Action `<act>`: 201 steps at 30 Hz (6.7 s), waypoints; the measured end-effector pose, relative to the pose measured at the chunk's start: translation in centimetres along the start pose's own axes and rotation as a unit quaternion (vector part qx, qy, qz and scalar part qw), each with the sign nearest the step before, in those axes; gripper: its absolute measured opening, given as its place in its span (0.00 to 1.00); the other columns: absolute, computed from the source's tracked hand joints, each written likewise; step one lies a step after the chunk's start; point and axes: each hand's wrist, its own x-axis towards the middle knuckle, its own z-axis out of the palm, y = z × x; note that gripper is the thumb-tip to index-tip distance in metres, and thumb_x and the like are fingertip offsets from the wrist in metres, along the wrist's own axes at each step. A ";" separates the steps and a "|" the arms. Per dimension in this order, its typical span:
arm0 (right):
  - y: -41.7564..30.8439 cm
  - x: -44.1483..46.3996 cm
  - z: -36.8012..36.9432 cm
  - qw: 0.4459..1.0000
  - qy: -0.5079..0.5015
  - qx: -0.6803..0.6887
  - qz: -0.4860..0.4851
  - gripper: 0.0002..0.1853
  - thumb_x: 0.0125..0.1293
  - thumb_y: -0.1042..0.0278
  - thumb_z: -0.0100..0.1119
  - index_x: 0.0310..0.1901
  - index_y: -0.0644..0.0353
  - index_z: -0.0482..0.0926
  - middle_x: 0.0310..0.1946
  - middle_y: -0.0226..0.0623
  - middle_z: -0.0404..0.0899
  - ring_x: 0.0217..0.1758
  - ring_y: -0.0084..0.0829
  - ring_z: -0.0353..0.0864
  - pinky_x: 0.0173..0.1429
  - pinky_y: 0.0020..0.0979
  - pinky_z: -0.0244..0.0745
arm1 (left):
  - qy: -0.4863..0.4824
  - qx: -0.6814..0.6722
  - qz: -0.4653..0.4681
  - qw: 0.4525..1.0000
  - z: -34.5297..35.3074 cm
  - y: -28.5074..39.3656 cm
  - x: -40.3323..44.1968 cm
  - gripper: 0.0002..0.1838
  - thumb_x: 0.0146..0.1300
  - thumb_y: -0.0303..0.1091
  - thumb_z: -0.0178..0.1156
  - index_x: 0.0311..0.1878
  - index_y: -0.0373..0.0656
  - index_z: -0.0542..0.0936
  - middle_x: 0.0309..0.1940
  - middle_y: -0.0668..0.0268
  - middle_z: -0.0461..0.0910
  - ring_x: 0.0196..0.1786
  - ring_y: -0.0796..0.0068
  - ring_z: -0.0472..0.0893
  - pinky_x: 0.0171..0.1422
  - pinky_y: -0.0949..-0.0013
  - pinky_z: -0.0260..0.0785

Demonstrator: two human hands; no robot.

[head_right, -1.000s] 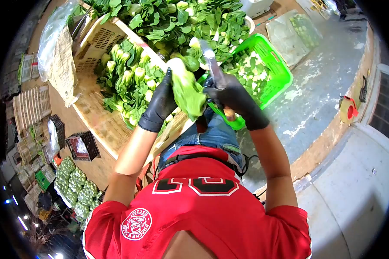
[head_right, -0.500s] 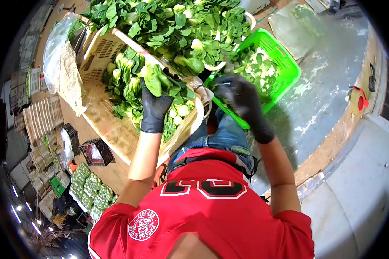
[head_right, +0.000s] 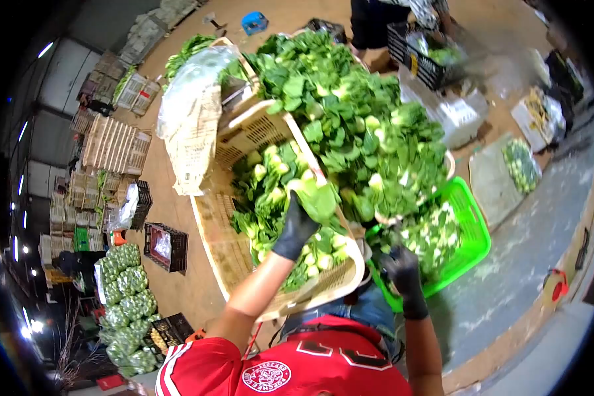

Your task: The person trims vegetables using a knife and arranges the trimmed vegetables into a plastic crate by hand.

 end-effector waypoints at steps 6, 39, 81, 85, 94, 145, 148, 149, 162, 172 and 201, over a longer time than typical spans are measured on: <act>2.3 -3.6 -2.2 0.955 -0.038 0.099 0.276 0.05 0.47 0.74 0.60 0.19 0.59 0.73 0.15 0.36 0.70 0.18 0.30 0.73 0.19 0.30 0.65 | -0.116 0.400 0.265 0.870 11.6 17.6 8.0 0.23 0.65 0.45 0.50 0.57 0.38 0.68 0.47 0.58 0.75 0.47 0.69 0.76 0.54 0.65 0.68; 1.1 1.4 6.7 0.794 -0.111 0.295 0.520 0.07 0.56 0.72 0.58 0.25 0.58 0.71 0.14 0.30 0.71 0.13 0.19 0.66 0.17 0.21 0.61 | -0.610 0.495 0.103 0.610 6.2 8.6 -15.2 0.14 0.59 0.41 0.58 0.42 0.41 0.75 0.36 0.58 0.74 0.44 0.62 0.74 0.53 0.59 0.63; 2.1 -12.5 -5.8 0.895 0.109 0.247 0.356 0.18 0.53 0.62 0.66 0.41 0.65 0.75 0.28 0.43 0.77 0.31 0.36 0.77 0.38 0.36 0.72 | -0.339 0.739 0.005 0.582 10.5 -13.9 -11.1 0.35 0.43 0.32 0.67 0.55 0.35 0.64 0.44 0.57 0.74 0.48 0.69 0.75 0.54 0.68 0.66; 0.0 -12.5 -7.3 0.855 0.157 0.389 0.306 0.37 0.44 0.64 0.74 0.55 0.65 0.67 0.47 0.38 0.73 0.47 0.26 0.70 0.53 0.29 0.66 | -0.363 0.607 -0.105 0.699 10.0 -19.7 -10.2 0.29 0.55 0.40 0.60 0.56 0.34 0.63 0.50 0.54 0.67 0.53 0.62 0.69 0.60 0.64 0.59; 3.8 -14.0 -11.3 0.863 0.039 0.372 0.339 0.36 0.45 0.57 0.73 0.52 0.68 0.67 0.43 0.37 0.72 0.46 0.26 0.70 0.51 0.27 0.66 | -0.349 0.607 -0.243 0.671 11.5 -21.7 -8.4 0.31 0.50 0.38 0.65 0.56 0.33 0.68 0.46 0.60 0.76 0.47 0.72 0.75 0.54 0.70 0.66; 3.6 8.7 6.4 0.814 0.001 0.289 0.503 0.19 0.65 0.63 0.48 0.52 0.68 0.70 0.39 0.43 0.81 0.14 0.16 0.63 0.17 0.18 0.58 | 0.312 0.912 0.034 0.262 -36.2 27.5 11.8 0.20 0.53 0.49 0.55 0.43 0.45 0.77 0.38 0.58 0.79 0.40 0.57 0.78 0.42 0.57 0.70; 2.2 8.2 6.3 0.809 0.015 0.312 0.499 0.19 0.64 0.64 0.48 0.52 0.67 0.70 0.39 0.42 0.81 0.14 0.16 0.63 0.17 0.19 0.58 | 0.299 0.703 0.047 0.644 -36.2 27.1 9.0 0.33 0.47 0.48 0.65 0.56 0.44 0.71 0.45 0.58 0.77 0.45 0.64 0.77 0.45 0.64 0.71; 1.3 8.4 6.7 0.801 0.016 0.331 0.499 0.18 0.64 0.65 0.49 0.52 0.67 0.71 0.38 0.42 0.81 0.14 0.16 0.63 0.18 0.19 0.58 | 0.285 0.559 -0.191 0.755 -34.8 28.1 8.3 0.24 0.52 0.46 0.63 0.46 0.38 0.76 0.37 0.61 0.80 0.38 0.72 0.79 0.42 0.67 0.71; -9.7 13.9 1.9 0.960 -0.185 0.208 0.012 0.28 0.48 0.69 0.68 0.53 0.62 0.71 0.50 0.45 0.74 0.45 0.38 0.79 0.46 0.33 0.75 | -0.132 0.806 0.177 0.549 3.8 8.2 -9.6 0.35 0.40 0.31 0.69 0.56 0.38 0.70 0.47 0.52 0.74 0.48 0.53 0.74 0.54 0.61 0.66; -6.2 4.9 -0.2 0.846 -0.030 0.490 0.209 0.34 0.52 0.65 0.68 0.58 0.66 0.63 0.42 0.38 0.74 0.46 0.26 0.72 0.54 0.28 0.67 | -0.160 0.605 0.076 0.776 8.7 -2.6 -10.5 0.42 0.42 0.35 0.73 0.59 0.38 0.61 0.51 0.62 0.70 0.54 0.70 0.71 0.59 0.67 0.63; 4.5 2.9 -1.9 0.813 -0.264 0.469 0.221 0.26 0.54 0.55 0.62 0.51 0.62 0.73 0.44 0.33 0.76 0.47 0.27 0.73 0.55 0.33 0.66 | -0.176 0.548 -0.151 0.804 2.9 -3.5 -3.7 0.12 0.59 0.31 0.54 0.46 0.42 0.75 0.38 0.67 0.77 0.42 0.77 0.75 0.52 0.70 0.67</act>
